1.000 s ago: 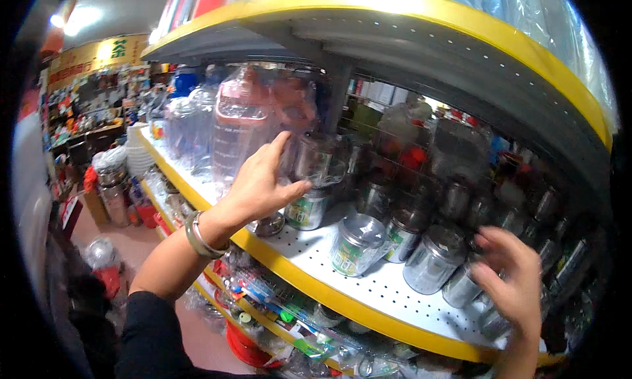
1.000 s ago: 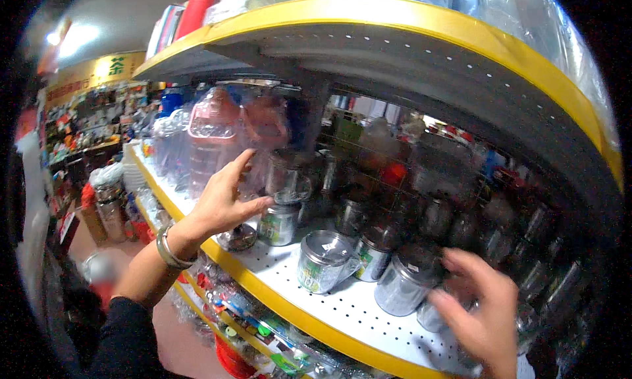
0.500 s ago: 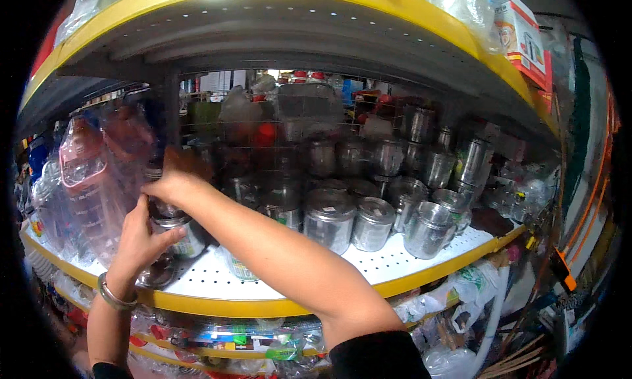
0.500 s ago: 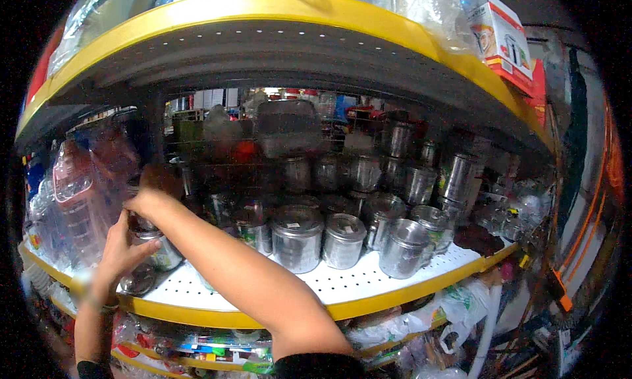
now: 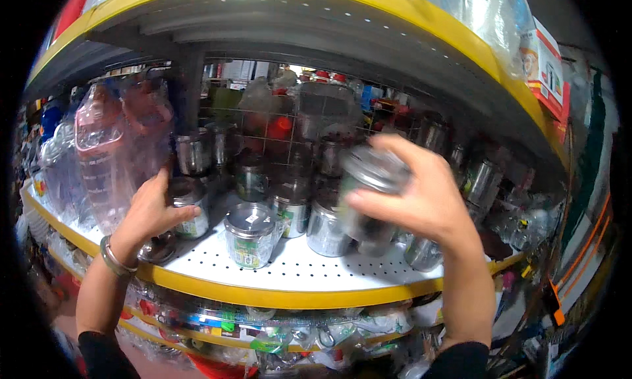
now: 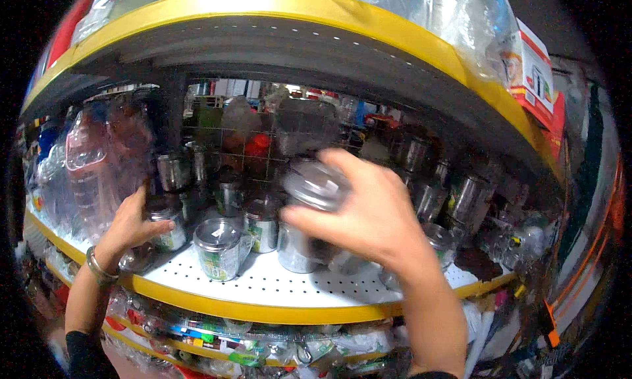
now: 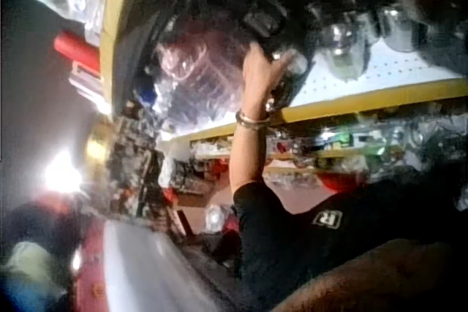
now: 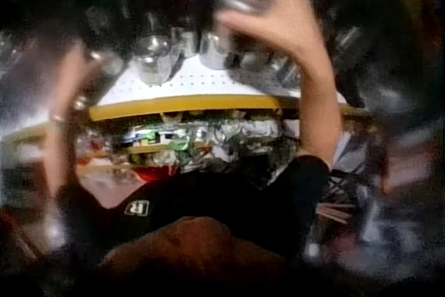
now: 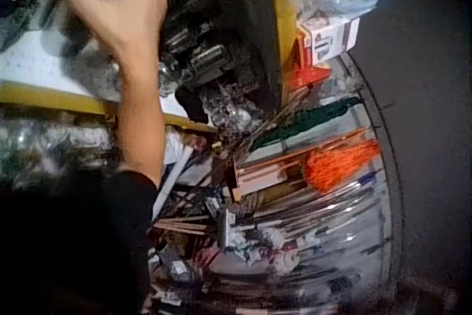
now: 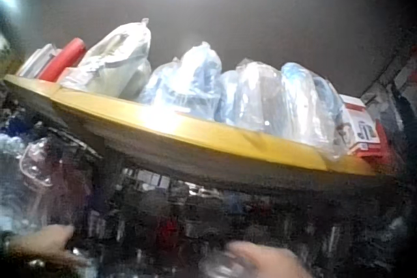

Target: The person tidies a shelf of stainless steel cups and containers by hand, moving items between rows and picking up fallen objects.

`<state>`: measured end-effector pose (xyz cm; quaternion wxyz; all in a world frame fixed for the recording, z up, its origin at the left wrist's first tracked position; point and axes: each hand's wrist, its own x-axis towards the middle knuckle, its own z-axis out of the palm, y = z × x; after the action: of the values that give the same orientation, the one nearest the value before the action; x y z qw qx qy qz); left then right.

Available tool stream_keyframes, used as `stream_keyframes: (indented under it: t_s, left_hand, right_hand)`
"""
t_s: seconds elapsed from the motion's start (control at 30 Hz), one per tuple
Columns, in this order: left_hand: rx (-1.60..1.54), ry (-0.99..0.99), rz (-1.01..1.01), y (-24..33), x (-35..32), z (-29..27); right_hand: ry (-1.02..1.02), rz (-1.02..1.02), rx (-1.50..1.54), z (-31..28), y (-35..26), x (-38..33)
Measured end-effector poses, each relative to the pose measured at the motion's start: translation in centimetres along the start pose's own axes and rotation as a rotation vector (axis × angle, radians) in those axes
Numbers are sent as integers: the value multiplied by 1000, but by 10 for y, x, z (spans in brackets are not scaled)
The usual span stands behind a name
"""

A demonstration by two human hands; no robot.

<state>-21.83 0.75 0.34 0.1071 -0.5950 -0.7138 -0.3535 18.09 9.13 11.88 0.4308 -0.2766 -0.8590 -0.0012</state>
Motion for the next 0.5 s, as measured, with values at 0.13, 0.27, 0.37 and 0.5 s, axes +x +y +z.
stream_keyframes:
  t_s: [0.13, 0.27, 0.37, 0.5]
  left_hand:
    - [28, -59, -39, -1, 7, -1]
    - [1, -51, -16, 8, 12, 2]
    - [23, -38, -20, 7, 11, 2]
    - [37, -58, -63, 17, 11, 6]
  right_hand:
    - [-68, 192, -97, -18, 43, -61]
    - [-13, 219, -122, 10, 64, -97]
    - [-50, 187, -106, 39, 76, -103]
    - [-129, 211, -257, 44, 62, -105]
